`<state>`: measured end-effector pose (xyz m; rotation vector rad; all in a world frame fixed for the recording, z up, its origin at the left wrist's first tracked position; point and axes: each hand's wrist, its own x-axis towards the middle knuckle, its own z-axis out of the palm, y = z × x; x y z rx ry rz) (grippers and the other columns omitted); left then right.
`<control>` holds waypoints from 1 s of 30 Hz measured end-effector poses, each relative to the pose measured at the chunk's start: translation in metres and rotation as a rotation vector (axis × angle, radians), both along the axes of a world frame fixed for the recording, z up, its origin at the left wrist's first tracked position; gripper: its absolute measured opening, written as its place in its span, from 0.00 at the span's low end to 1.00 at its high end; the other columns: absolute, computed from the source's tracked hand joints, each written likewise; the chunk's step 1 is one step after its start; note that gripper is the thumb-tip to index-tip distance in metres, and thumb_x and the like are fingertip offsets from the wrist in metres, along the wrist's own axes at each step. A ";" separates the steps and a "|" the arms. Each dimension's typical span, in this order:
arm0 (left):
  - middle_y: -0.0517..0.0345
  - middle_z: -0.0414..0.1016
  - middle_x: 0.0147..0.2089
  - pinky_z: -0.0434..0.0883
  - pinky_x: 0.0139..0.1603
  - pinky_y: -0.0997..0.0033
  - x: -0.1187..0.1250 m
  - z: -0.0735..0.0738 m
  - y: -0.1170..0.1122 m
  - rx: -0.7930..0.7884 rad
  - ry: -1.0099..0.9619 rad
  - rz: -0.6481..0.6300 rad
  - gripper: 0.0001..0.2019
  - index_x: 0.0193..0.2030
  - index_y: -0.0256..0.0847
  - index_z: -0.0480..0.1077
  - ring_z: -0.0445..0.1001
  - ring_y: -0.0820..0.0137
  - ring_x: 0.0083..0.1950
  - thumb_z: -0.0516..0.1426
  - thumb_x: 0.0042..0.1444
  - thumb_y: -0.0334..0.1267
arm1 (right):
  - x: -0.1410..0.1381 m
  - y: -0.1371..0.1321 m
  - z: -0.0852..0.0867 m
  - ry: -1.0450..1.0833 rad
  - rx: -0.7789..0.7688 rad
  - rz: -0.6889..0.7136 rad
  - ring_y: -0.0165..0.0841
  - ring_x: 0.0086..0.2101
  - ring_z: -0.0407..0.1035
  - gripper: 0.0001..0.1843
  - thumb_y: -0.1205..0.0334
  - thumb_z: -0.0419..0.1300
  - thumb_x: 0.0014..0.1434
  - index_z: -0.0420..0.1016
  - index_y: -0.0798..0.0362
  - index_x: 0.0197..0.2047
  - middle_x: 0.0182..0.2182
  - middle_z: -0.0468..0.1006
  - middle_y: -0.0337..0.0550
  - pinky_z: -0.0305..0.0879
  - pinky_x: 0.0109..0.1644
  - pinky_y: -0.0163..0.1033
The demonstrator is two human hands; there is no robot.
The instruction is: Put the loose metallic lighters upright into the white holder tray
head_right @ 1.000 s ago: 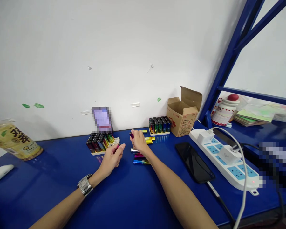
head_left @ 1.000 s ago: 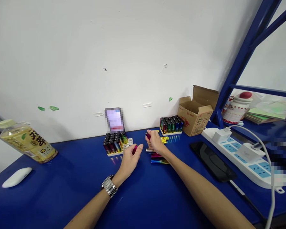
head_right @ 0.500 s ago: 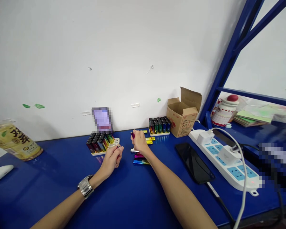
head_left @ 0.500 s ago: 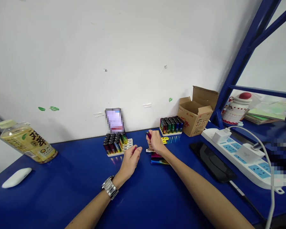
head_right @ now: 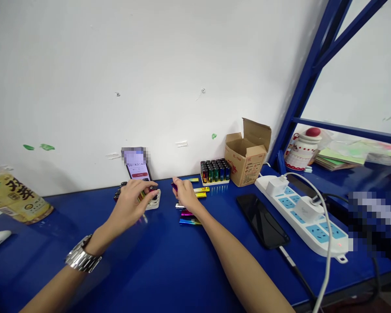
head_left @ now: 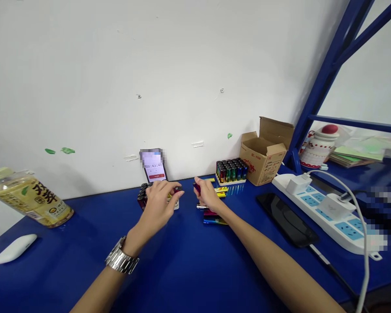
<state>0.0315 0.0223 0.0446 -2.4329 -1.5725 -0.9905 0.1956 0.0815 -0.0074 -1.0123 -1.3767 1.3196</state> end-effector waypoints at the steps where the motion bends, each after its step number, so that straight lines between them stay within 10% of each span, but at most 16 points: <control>1: 0.55 0.74 0.36 0.59 0.45 0.58 -0.004 0.003 0.003 0.005 0.072 0.029 0.09 0.43 0.43 0.71 0.68 0.61 0.44 0.53 0.61 0.42 | 0.000 0.000 0.001 -0.001 -0.002 0.005 0.23 0.10 0.44 0.27 0.48 0.44 0.62 0.57 0.51 0.15 0.08 0.50 0.30 0.42 0.13 0.31; 10: 0.50 0.78 0.40 0.55 0.43 0.55 -0.025 0.001 0.017 0.021 0.418 0.211 0.09 0.45 0.40 0.69 0.69 0.58 0.46 0.50 0.63 0.37 | 0.001 -0.002 0.002 -0.023 0.027 0.027 0.22 0.10 0.46 0.28 0.47 0.45 0.62 0.56 0.51 0.15 0.08 0.50 0.30 0.43 0.14 0.30; 30: 0.52 0.78 0.38 0.52 0.41 0.58 -0.022 -0.004 0.021 0.062 0.181 0.178 0.11 0.33 0.42 0.71 0.67 0.59 0.47 0.48 0.62 0.35 | 0.001 -0.003 0.004 -0.088 0.099 0.024 0.23 0.12 0.49 0.29 0.47 0.44 0.62 0.57 0.52 0.14 0.08 0.51 0.31 0.47 0.19 0.32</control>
